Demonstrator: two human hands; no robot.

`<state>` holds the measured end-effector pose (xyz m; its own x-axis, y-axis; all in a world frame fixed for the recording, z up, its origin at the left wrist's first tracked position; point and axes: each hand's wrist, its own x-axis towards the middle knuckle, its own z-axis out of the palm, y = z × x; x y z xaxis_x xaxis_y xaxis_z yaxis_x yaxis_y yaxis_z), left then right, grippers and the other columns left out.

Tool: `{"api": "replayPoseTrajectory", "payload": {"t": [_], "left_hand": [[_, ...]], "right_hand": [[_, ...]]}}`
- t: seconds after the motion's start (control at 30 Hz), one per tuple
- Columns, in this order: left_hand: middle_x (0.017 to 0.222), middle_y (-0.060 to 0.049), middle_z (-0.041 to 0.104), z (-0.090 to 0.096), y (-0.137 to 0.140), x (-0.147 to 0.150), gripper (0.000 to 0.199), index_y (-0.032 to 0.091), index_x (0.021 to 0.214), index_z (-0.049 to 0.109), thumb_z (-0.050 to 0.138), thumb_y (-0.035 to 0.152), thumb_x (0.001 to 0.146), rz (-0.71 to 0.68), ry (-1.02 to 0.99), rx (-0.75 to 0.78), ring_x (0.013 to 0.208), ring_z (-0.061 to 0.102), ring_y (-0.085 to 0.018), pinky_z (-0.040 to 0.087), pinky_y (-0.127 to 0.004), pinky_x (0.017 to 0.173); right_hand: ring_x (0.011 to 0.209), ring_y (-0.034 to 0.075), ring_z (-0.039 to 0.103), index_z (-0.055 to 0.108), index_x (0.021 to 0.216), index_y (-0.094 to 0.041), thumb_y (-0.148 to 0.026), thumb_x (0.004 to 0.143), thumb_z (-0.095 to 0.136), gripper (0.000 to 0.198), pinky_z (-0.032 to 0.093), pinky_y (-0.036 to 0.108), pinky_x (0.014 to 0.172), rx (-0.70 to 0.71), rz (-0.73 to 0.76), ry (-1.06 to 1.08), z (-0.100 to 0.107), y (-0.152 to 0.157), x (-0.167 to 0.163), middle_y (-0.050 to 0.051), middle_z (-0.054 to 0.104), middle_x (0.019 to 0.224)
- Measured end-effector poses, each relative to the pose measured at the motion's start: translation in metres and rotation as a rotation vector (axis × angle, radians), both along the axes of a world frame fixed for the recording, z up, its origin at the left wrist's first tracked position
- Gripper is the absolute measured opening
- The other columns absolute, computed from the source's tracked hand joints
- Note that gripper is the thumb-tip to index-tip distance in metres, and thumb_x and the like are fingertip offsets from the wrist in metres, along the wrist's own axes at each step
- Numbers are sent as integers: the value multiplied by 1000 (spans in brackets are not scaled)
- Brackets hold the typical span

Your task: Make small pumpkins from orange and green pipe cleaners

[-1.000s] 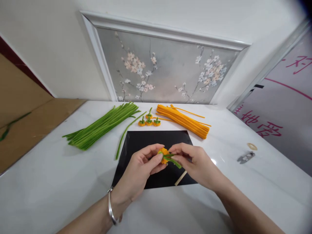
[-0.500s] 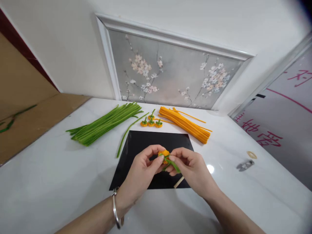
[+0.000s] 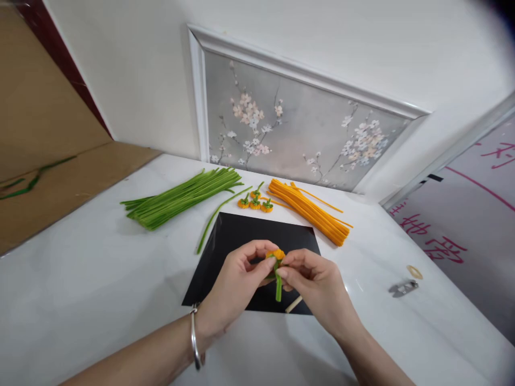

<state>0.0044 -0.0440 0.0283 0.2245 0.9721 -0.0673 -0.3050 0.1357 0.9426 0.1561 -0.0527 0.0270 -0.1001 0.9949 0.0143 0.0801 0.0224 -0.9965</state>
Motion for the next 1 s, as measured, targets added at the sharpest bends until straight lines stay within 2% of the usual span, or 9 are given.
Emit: {"api": "replayPoseTrajectory", "payload": {"t": [0.13, 0.23, 0.33, 0.43, 0.67, 0.87, 1.0], "left_hand": [[83, 0, 63, -2, 1, -2, 13, 16, 92, 63, 67, 23, 81, -14, -21, -52, 71, 62, -12, 56, -26, 69], [84, 0, 63, -2, 1, -3, 11, 16, 90, 64, 66, 23, 82, -34, -3, -64, 74, 63, -12, 55, -27, 72], [83, 1, 62, -1, 1, -3, 10, 16, 88, 64, 66, 24, 82, -54, -3, -62, 75, 62, -11, 54, -25, 73], [78, 2, 59, -1, 1, -2, 10, 17, 87, 65, 67, 25, 82, -78, -5, -75, 69, 58, -8, 53, -20, 68], [80, 2, 58, 0, -1, -3, 13, 18, 89, 66, 68, 28, 81, -110, 9, -107, 68, 58, -8, 52, -20, 65], [86, 0, 64, 0, 1, -6, 17, 19, 94, 70, 70, 27, 79, -148, -23, -142, 80, 62, -11, 55, -27, 79], [92, -3, 69, 2, 3, -9, 21, 17, 96, 72, 72, 28, 78, -201, -39, -187, 87, 64, -13, 54, -27, 84]], "right_hand": [[62, 11, 62, 64, 86, -17, -34, 79, 67, 19, 54, 25, 63, -58, 81, 40, 3, 3, 5, -1, 66, 70], [60, 10, 60, 62, 85, -18, -30, 77, 69, 16, 52, 23, 60, -39, 66, 55, 1, 5, 7, -1, 67, 71], [60, 9, 59, 65, 81, -19, -25, 75, 70, 9, 51, 21, 59, 40, 17, -15, -2, 4, 6, -2, 66, 71], [68, 11, 62, 69, 79, -21, -22, 75, 69, 4, 52, 21, 65, 122, 4, -90, 0, 2, 5, -1, 68, 76], [69, 11, 63, 70, 81, -23, -16, 76, 67, 9, 52, 21, 66, 211, -14, -222, 5, 0, 6, -2, 69, 78], [68, 12, 61, 67, 84, -22, -14, 78, 64, 10, 52, 21, 62, 323, -21, -319, -1, 3, 11, -2, 66, 76], [73, 13, 62, 68, 86, -22, -13, 81, 63, 12, 53, 24, 65, 525, 65, -429, 1, 6, 18, 1, 65, 82]]}}
